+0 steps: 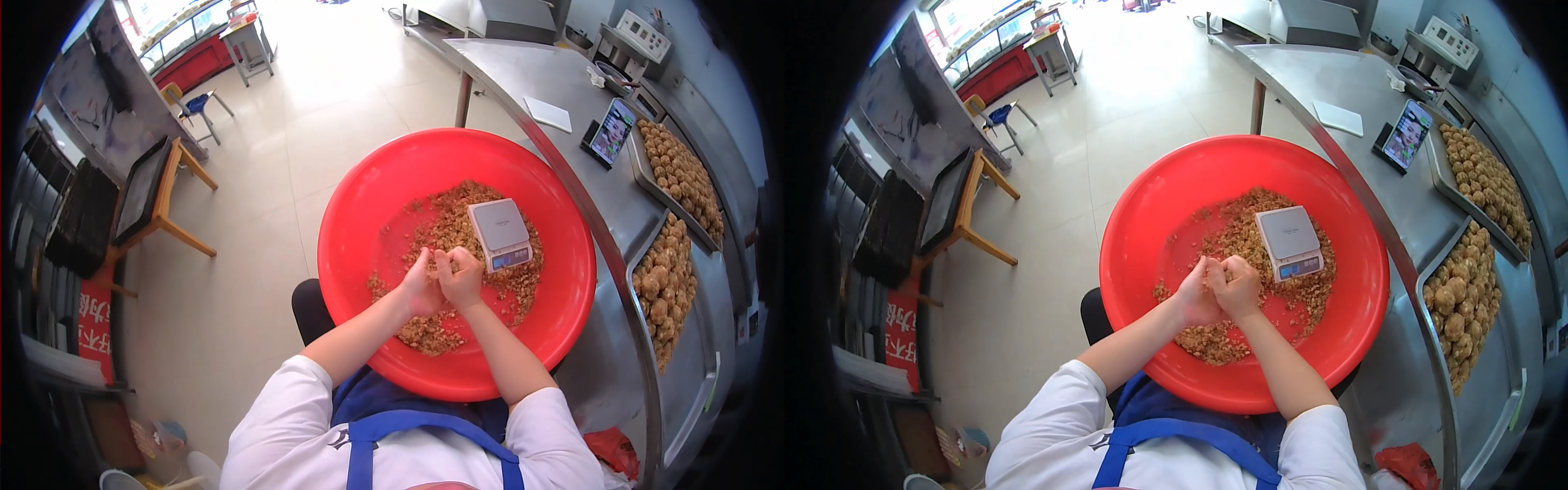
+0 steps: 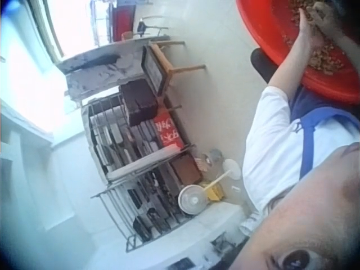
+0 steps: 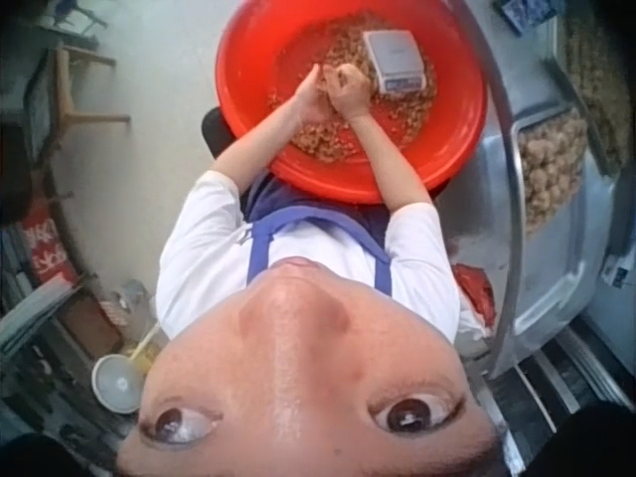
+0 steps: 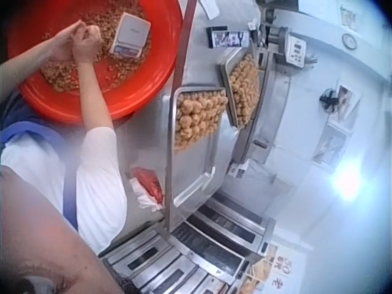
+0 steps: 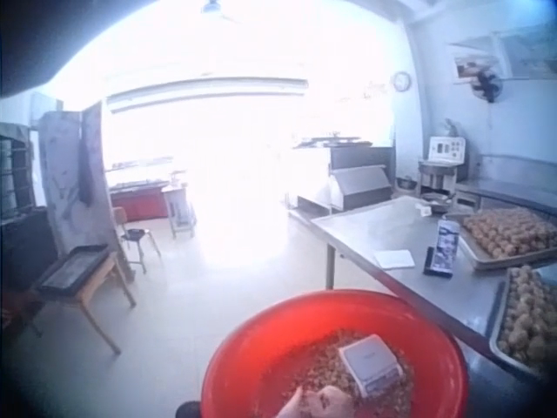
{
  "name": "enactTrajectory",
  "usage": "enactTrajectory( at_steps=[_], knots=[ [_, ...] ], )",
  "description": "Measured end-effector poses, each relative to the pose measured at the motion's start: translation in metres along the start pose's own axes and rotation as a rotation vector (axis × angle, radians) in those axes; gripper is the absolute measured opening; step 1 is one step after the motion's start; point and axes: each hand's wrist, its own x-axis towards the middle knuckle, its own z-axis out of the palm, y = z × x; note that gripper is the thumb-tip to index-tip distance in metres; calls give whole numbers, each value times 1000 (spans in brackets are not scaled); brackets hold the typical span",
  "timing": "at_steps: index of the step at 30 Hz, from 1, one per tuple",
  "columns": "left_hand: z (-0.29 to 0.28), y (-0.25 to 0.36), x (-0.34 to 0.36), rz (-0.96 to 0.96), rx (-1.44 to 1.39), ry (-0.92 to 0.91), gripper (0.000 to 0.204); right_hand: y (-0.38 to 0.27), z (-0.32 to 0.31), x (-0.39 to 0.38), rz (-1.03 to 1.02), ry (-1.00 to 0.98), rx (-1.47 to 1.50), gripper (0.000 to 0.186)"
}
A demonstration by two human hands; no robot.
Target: The person forms small round balls from a bowl of mixed crumbs and nuts, using a scale to weigh the portions by hand. The person rolls each portion into a ball and places them onto a metal tray.
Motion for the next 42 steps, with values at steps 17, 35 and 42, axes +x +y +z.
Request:
enactTrajectory(
  at_steps=[17,35,42],
  knots=[
    [-32,14,19,372,-33,492,42,-8,0,-19,-103,-311,-73,11],
    [-8,9,0,51,-8,-57,92,4,-4,5,50,-117,-58,28],
    [-6,17,18,286,-121,403,56,13,-6,-5,-59,-137,-341,17]
  ],
)
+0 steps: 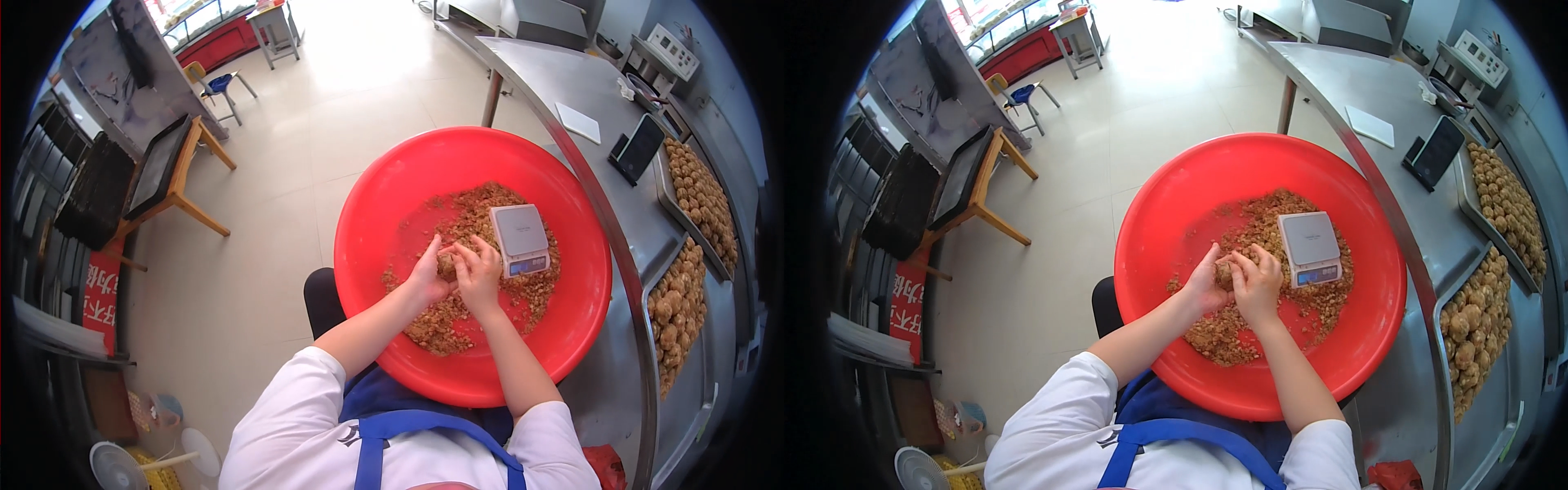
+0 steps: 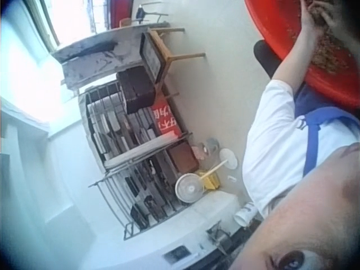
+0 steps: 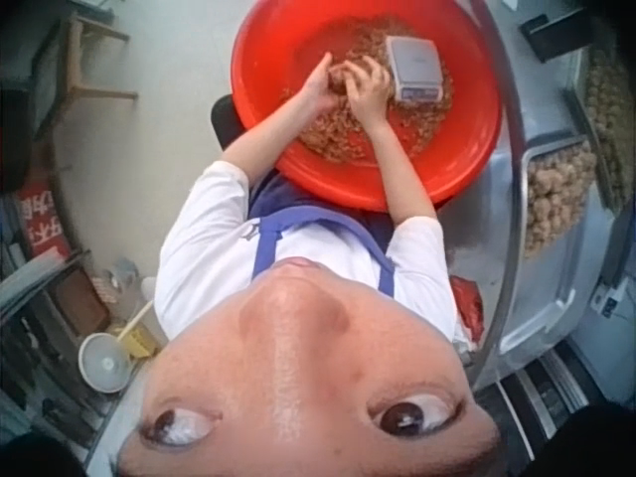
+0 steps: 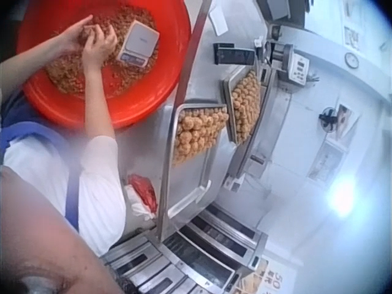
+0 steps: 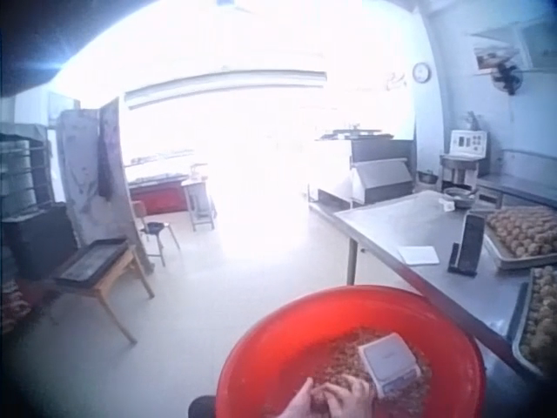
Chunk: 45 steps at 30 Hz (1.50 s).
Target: The person forms small round balls from a bowl of mixed crumbs and nuts, using a scale to weigh the portions by hand. The person rolls each portion into a ball and places them onto a metal tray.
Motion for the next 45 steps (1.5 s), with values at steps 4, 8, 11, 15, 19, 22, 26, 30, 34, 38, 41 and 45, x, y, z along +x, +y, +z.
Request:
enactTrajectory(
  at_steps=[4,8,11,15,19,22,26,30,34,38,41,45],
  knots=[
    [-16,-3,12,47,35,77,43,-17,-5,-1,-78,-251,151,10],
    [-14,5,10,188,192,79,43,-24,-9,8,27,-108,341,10],
    [0,8,-4,214,274,196,47,-4,-10,7,199,-154,369,16],
    [3,1,-7,25,185,112,53,13,2,2,160,-98,248,21],
    [4,-6,-21,-312,41,-423,88,11,8,2,85,26,276,23],
    [2,-5,-26,-295,222,-488,93,10,3,8,50,-16,155,28],
    [6,-7,-14,-106,75,-428,87,-4,2,4,164,9,446,25],
    [-15,0,10,51,-135,-253,66,-15,0,5,-212,190,-246,14],
    [-11,1,8,97,13,85,37,-15,-2,-1,-268,-125,123,15],
    [-5,2,-1,346,339,106,34,-15,-9,6,-241,-137,100,9],
    [7,2,-5,334,289,184,36,-9,-15,8,133,-22,370,9],
    [-19,-2,14,143,219,131,47,16,6,-1,193,-66,149,16]
  ],
)
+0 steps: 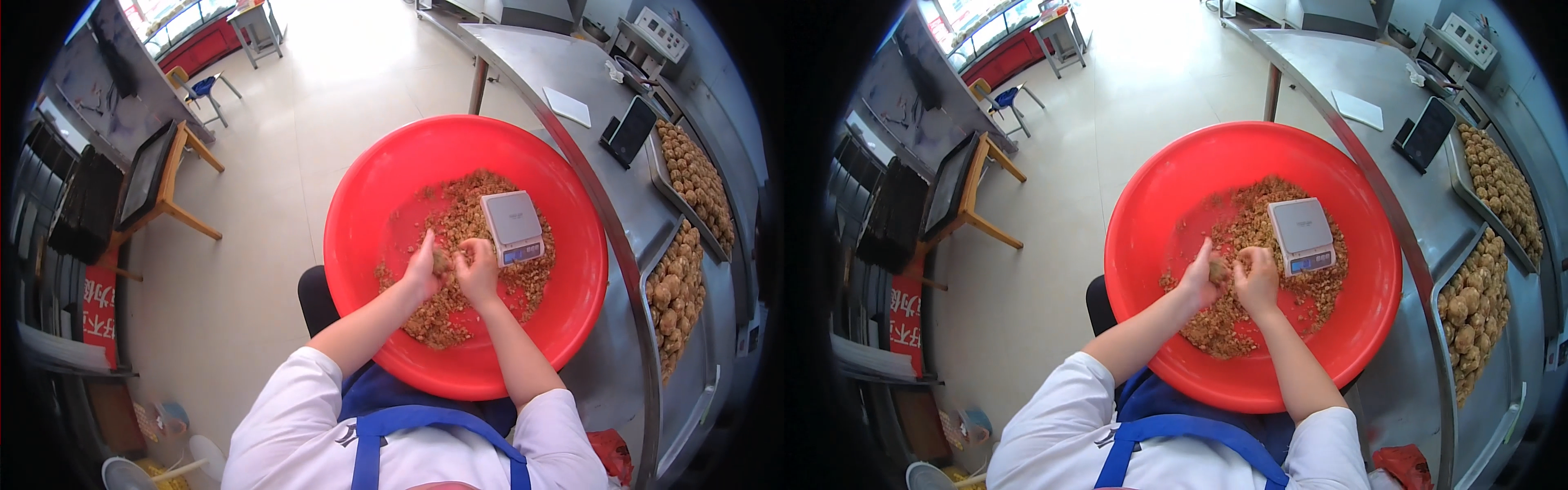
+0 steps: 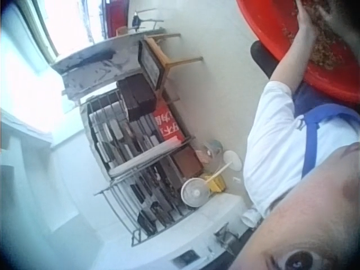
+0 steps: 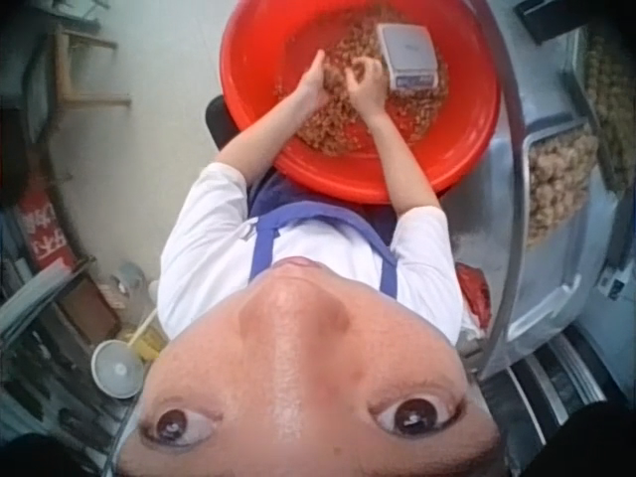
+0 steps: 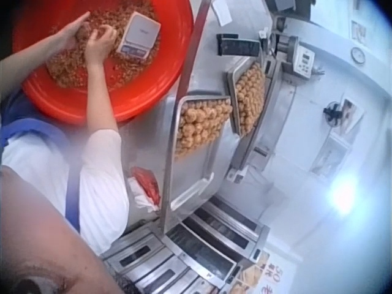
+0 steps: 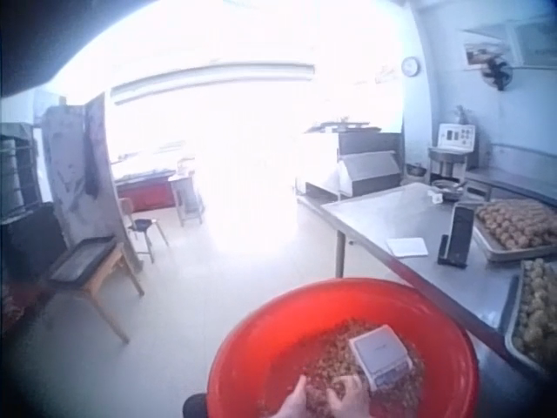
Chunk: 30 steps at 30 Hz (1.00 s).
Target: The person forms small round balls from a bowl of mixed crumbs and nuts, using a scale to weigh the portions by hand. The person rolls each portion into a ball and places them onto a metal tray.
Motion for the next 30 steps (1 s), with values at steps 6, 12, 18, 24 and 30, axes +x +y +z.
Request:
enactTrajectory(
  at_steps=[6,12,18,24,30],
  knots=[
    [22,1,-31,-303,41,-440,91,15,4,24,-136,-176,-67,24],
    [14,-44,-7,119,1473,-801,81,135,-18,85,41,260,-399,29],
    [-63,-96,6,560,2390,-1147,59,23,-10,64,-326,102,-152,37],
    [-35,-87,-6,499,2525,-1083,18,-7,-5,-24,-460,-333,-167,24],
    [1,-56,-33,77,2335,-988,12,17,-6,-11,-317,-333,-200,19]
  ],
)
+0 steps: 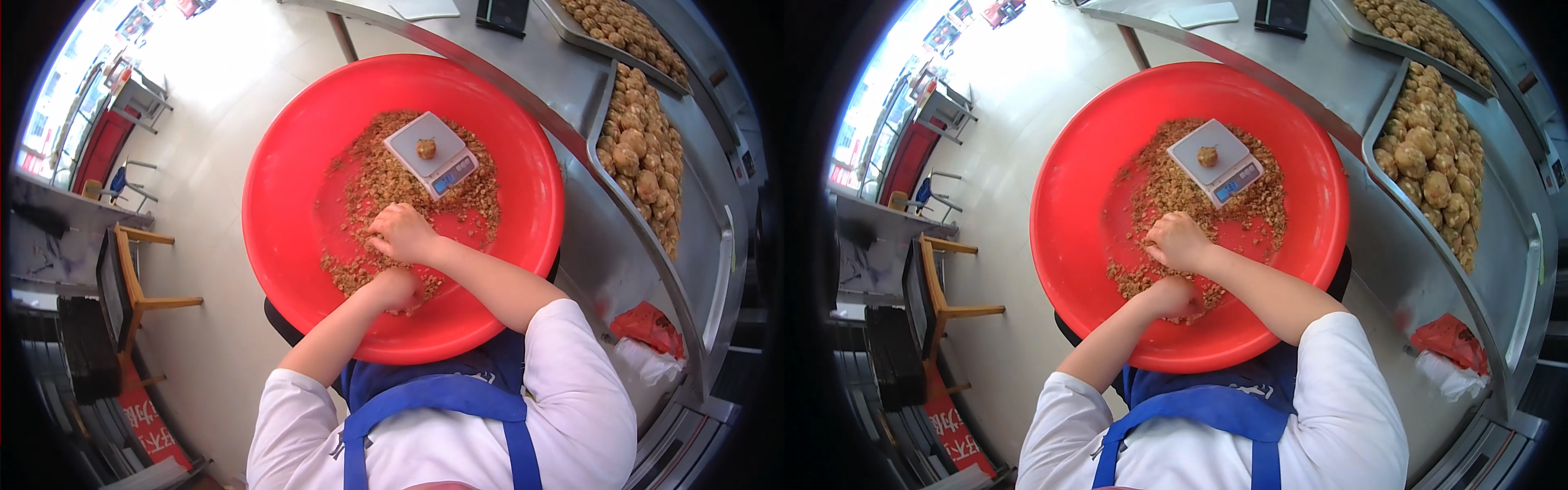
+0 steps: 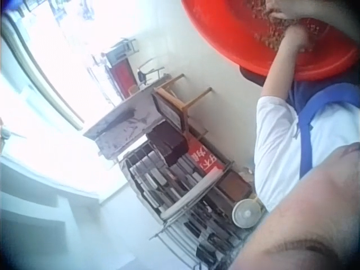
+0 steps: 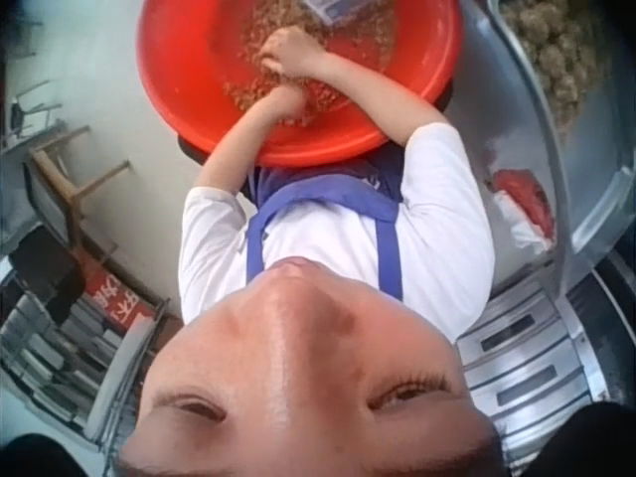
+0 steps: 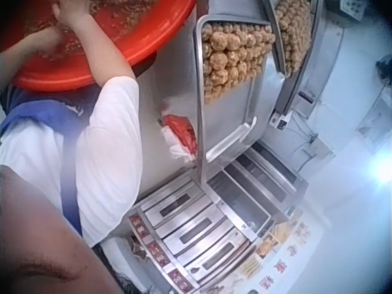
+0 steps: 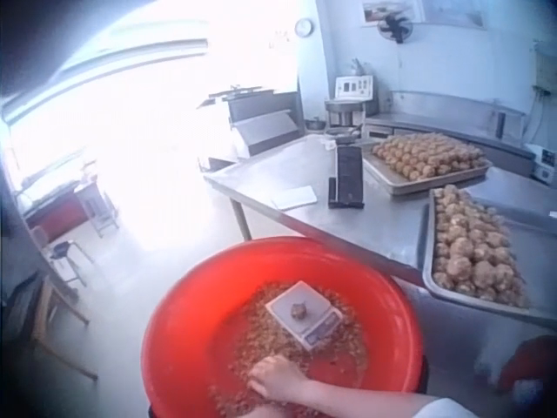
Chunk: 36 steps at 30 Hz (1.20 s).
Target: The person forms small round balls from a bowl of mixed crumbs and nuts, using a scale to weigh the portions by hand. The person rolls each portion into a ball and places them onto a metal tray.
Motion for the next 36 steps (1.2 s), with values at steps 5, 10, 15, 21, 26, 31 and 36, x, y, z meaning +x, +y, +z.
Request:
enactTrajectory(
  at_steps=[5,10,15,21,26,31,36],
  knots=[
    [0,-13,4,172,-98,208,11,1,8,-1,18,-87,-57,23],
    [10,-25,8,-9,6,314,18,-3,6,-2,24,-94,-32,23],
    [-4,-20,1,44,37,466,17,6,-20,19,13,-30,-182,22],
    [-46,-3,-16,-3,-474,679,21,127,-31,40,397,411,-368,24],
    [-56,-31,-19,139,-2133,885,53,29,-30,45,370,319,463,24],
    [-58,-40,-27,465,-2534,799,49,-35,-25,22,97,367,59,22],
    [-46,-48,-10,152,-2530,897,40,-40,-18,19,-43,258,160,15]
  ],
)
